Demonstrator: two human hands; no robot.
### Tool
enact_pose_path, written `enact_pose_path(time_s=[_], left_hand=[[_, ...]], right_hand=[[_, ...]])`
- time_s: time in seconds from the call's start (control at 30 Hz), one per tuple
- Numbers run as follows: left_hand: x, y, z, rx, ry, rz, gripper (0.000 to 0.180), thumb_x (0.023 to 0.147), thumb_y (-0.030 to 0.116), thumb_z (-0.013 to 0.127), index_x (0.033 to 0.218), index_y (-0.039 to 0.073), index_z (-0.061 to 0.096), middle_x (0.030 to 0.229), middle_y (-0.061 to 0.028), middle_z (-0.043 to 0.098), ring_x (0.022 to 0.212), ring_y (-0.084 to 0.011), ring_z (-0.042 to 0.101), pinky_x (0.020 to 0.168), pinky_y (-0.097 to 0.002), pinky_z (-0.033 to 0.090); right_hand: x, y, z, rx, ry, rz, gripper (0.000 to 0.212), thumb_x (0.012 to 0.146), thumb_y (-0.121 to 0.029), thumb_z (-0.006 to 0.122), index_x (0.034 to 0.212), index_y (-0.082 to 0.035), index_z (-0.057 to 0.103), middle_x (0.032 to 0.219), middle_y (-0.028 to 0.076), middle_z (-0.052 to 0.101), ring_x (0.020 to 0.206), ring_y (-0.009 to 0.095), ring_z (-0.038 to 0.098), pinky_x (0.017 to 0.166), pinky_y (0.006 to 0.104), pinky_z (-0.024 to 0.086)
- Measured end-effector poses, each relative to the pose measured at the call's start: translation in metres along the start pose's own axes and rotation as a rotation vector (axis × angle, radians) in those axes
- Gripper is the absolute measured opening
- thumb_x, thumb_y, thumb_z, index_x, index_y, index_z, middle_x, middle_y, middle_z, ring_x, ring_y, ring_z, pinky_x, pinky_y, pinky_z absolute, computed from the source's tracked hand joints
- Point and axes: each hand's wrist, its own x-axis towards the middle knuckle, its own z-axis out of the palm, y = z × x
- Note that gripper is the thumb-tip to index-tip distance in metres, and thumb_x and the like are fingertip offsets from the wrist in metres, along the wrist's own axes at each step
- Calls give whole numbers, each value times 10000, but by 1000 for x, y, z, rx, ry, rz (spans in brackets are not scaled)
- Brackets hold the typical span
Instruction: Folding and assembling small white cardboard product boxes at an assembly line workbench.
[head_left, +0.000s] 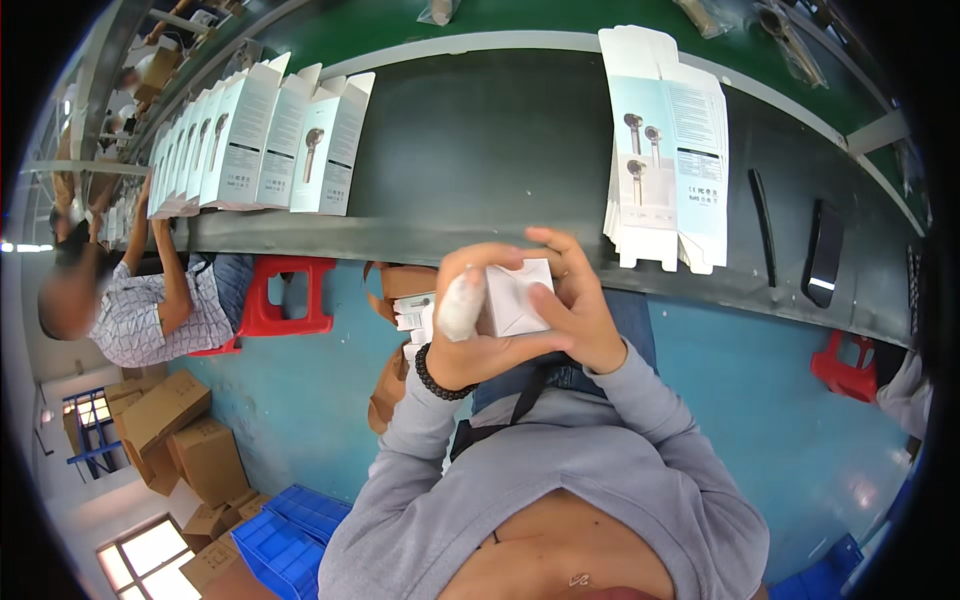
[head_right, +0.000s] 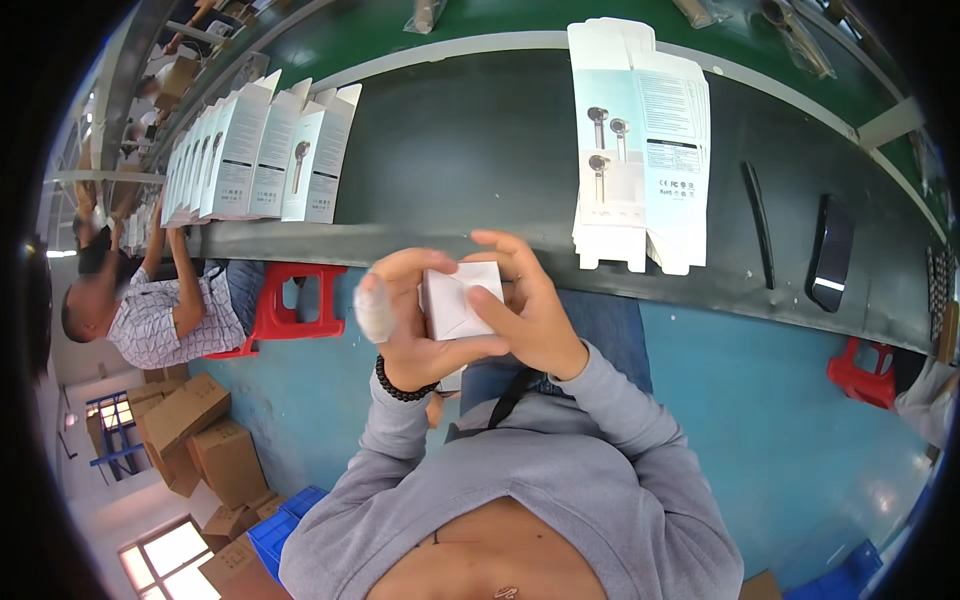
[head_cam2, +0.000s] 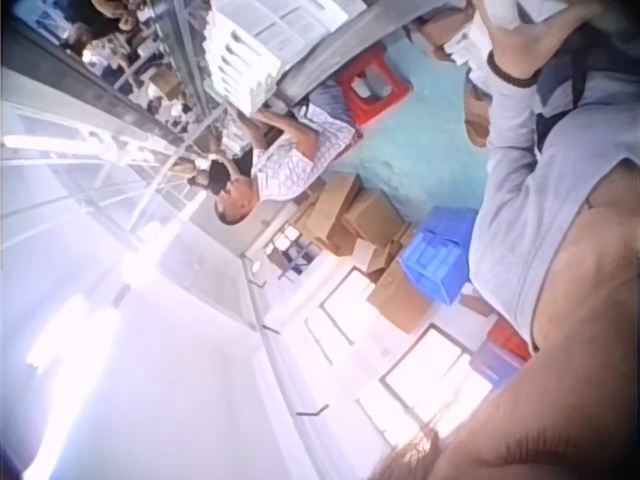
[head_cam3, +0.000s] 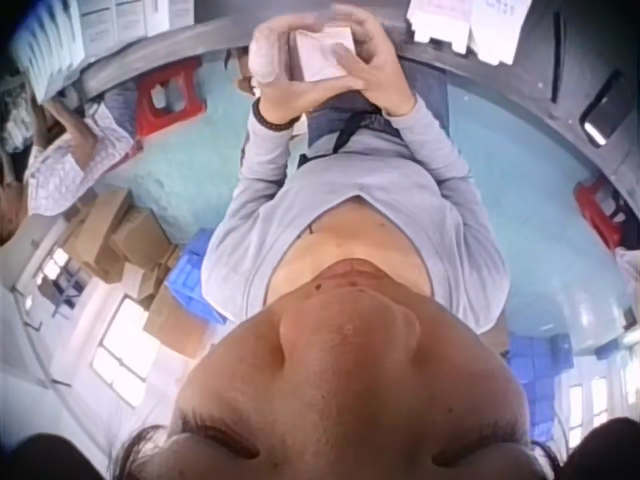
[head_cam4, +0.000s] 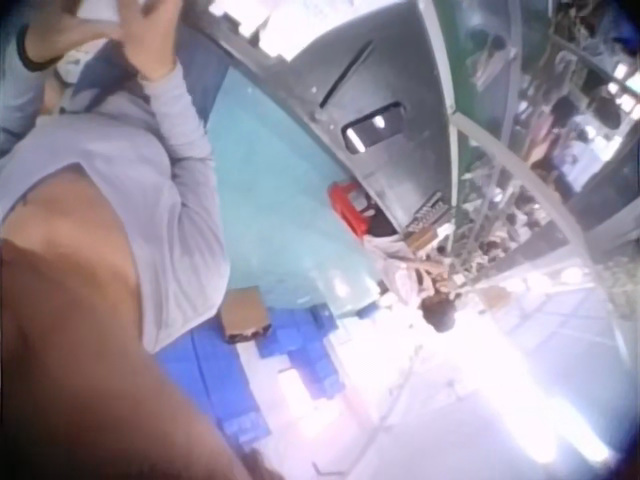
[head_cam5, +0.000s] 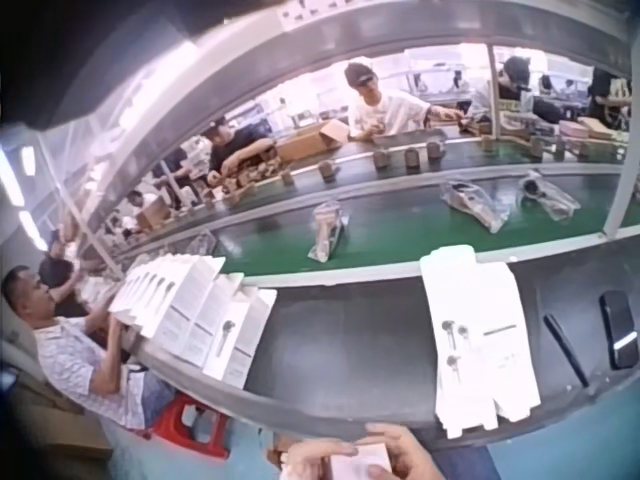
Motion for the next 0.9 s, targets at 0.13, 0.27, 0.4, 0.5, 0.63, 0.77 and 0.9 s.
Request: enact_pose_path(time_s=[0.13,0.27,0.4,0.5,0.63,0.77,0.9], left_hand=[[9,9,1,-339,432,-20,1081,520,212,876,1378,117,224,1128,-121,457,943,-241,517,746,-329,470],[19,22,-48,-151,142,-143,902,551,254,849,1287,42,372,1157,-157,500,1025,-270,520,797,-379,474],[20,39,-113,202,-295,-224,700,624,299,797,1177,-5,493,1140,-172,548,1028,-272,547,830,-384,454],[1,39,-154,101,93,-268,779,677,295,774,1274,-10,379,1163,-164,520,1027,-264,535,854,-356,440],[-5,-2,-164,199,712,-270,814,805,94,631,1386,14,66,1276,-180,386,1128,-231,438,940,-346,374],[-14,-72,-143,165,875,-389,809,803,-25,590,1379,-1,21,1252,-156,359,1114,-220,443,938,-326,380],[-24,-120,-137,178,929,-464,755,819,76,626,1369,-3,115,1238,-193,357,1114,-222,439,924,-312,400]], right_hand=[[-6,15,-5,-332,-267,-258,951,722,-219,716,1417,-60,88,1238,165,448,1072,296,530,882,350,434],[-8,15,3,-818,-212,-110,956,659,-348,740,1392,-47,206,1259,240,431,1009,353,545,802,345,468],[1,-18,14,-979,-323,-385,792,657,-293,768,1307,-33,396,1182,168,507,671,188,579,575,288,458],[2,-48,8,-1072,-203,-590,646,640,-307,750,1192,-53,532,1150,156,521,869,268,587,667,328,492],[-8,-99,-7,-1456,-33,-684,566,607,-269,769,1120,-103,597,1207,149,485,1010,311,502,822,387,432],[-9,-105,-32,-1893,70,-506,544,575,-224,773,1089,-134,619,1252,131,452,1151,347,389,930,424,357],[-5,-99,-51,-1864,-43,-437,551,535,-202,785,1058,-132,624,1242,120,462,1095,336,422,890,412,374]])
